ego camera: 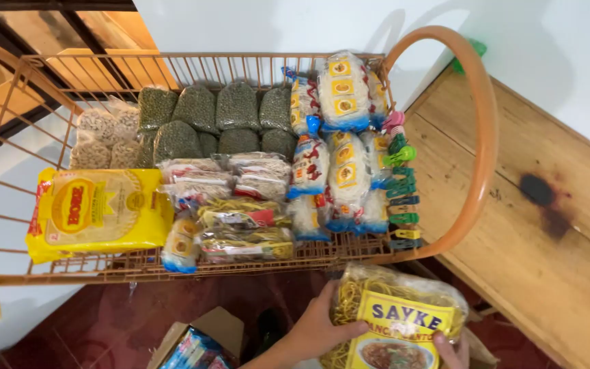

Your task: Stocking grocery items from a cardboard box onto a wire display shelf.

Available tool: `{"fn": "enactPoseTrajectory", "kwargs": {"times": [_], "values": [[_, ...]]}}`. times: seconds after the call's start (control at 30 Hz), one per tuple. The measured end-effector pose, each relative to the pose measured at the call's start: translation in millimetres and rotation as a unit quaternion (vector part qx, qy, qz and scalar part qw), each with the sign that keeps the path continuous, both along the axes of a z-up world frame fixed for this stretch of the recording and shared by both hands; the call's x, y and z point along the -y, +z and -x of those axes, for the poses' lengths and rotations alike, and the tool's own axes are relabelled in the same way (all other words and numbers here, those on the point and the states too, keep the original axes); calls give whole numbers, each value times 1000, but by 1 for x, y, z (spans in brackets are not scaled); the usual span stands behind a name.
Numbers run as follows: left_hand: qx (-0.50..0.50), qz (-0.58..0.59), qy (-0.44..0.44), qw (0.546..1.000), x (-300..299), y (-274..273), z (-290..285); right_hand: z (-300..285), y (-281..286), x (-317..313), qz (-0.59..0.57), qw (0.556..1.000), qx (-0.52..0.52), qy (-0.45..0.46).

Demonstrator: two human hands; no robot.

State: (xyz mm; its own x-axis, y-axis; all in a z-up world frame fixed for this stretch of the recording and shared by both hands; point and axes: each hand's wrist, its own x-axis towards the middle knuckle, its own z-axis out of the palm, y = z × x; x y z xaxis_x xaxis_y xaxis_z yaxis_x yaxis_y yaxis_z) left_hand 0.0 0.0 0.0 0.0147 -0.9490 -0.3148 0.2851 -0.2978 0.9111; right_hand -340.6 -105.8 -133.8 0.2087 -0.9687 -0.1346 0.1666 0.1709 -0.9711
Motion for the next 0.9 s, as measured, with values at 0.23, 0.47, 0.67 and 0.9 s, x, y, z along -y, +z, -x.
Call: {"fn": "enactPoseTrajectory", "kwargs": {"times": [0.23, 0.47, 0.67, 0.9], "values": [[-42, 98, -3, 994, -25, 51, -54, -52, 33, -28, 91, 995, 48, 10], [-23, 126, 29, 991, -43, 88, -122, -142, 98, -41, 81, 995, 65, 4], [106, 341, 170, 919, -25, 100, -202, -237, 211, 3, 287, 892, -330, 117], [249, 411, 235, 845, 56, 134, -303, -384, 321, 80, 417, 874, -184, 167]]}}
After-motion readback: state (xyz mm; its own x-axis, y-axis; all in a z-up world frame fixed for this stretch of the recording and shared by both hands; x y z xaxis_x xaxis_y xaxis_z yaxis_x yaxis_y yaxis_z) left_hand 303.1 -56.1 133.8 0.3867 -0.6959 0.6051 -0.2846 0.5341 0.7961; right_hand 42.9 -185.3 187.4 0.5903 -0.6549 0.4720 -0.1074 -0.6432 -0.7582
